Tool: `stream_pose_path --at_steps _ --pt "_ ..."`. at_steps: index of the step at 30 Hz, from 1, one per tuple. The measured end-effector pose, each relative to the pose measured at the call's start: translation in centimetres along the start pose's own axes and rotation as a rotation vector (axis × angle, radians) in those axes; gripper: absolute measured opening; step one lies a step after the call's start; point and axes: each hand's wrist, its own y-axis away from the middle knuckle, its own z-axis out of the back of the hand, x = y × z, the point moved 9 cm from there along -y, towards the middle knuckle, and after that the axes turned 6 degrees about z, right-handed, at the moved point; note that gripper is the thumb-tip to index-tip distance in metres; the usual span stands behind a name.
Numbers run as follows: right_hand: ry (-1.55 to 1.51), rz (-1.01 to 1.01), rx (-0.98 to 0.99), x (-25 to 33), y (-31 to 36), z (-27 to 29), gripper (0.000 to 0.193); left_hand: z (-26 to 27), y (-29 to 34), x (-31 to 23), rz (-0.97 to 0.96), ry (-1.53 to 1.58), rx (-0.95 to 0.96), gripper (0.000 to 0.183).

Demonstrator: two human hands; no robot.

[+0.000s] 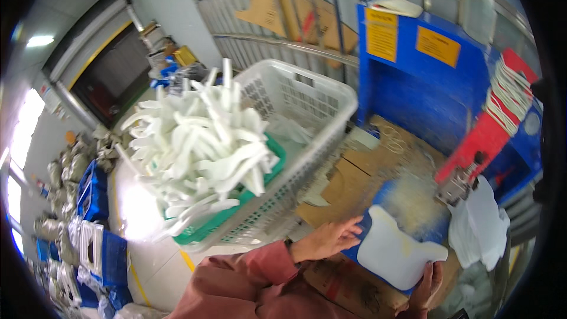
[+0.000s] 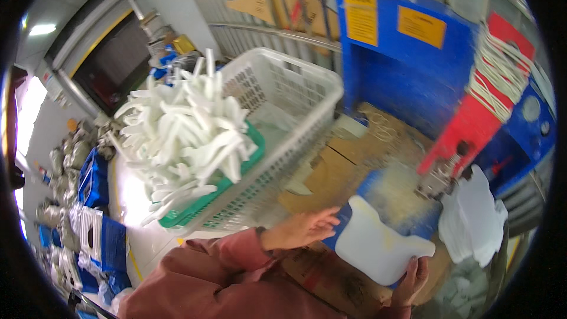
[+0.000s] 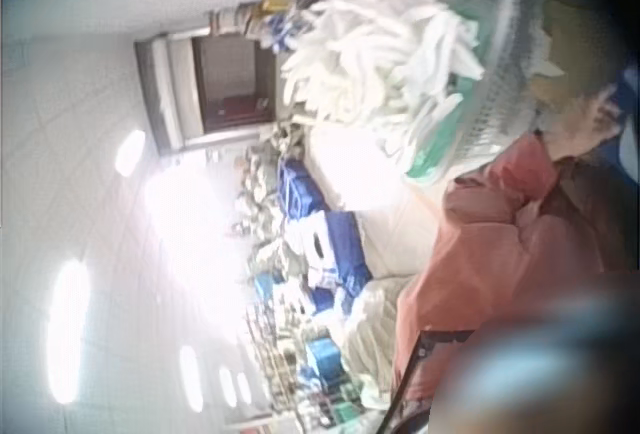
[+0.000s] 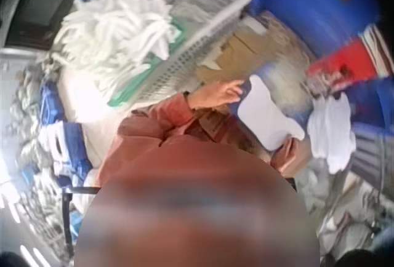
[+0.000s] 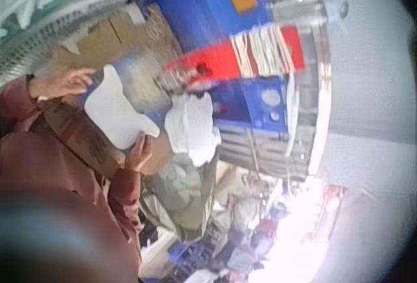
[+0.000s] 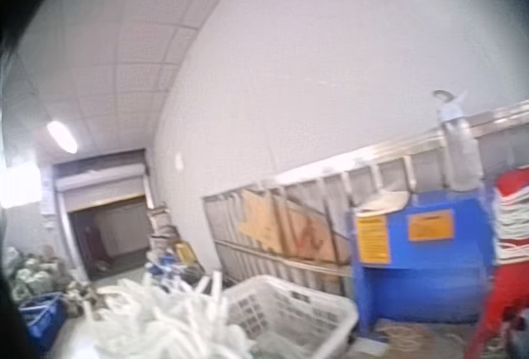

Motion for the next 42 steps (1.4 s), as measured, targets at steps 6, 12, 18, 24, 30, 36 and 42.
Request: stream_pose_path --at_steps 6,12,18,24,30,36,42 --pt "0.843 0.145 0.323 -5.0 -2.4 4.5 0.03 6.8 13.9 -9.8 -0.373 -0.837 -0.383 0.045" --pt "0.764 0.144 0.369 -2.2 -1.7 3.8 0.027 22.0 21.0 -12.9 0.035 -1.088 -0.909 0.035" --pt "0.472 0.159 0.334 2.5 0.1 -1.5 0.022 27.7 14.9 -4.4 0.182 -1.06 -0.715 0.053" --pt "0.454 0.211 0.343 4.7 1.8 -1.8 0.016 30.5 15.4 -2.4 0.091 -1.028 -0.696 0.046" --pt "0.511 0.222 0.311 6.5 1.3 -2.3 0.016 32.6 18.4 -6.6 0.082 -0.547 -0.878 0.046" --pt "0.315 0.208 0.314 6.0 1.3 -3.2 0.016 29.7 23.1 -15.4 -0.15 -0.75 -0.992 0.05" --pt "0.466 0.418 0.465 9.4 1.1 -7.1 0.015 20.1 23.5 -24.4 -0.25 -1.543 -1.129 0.046"
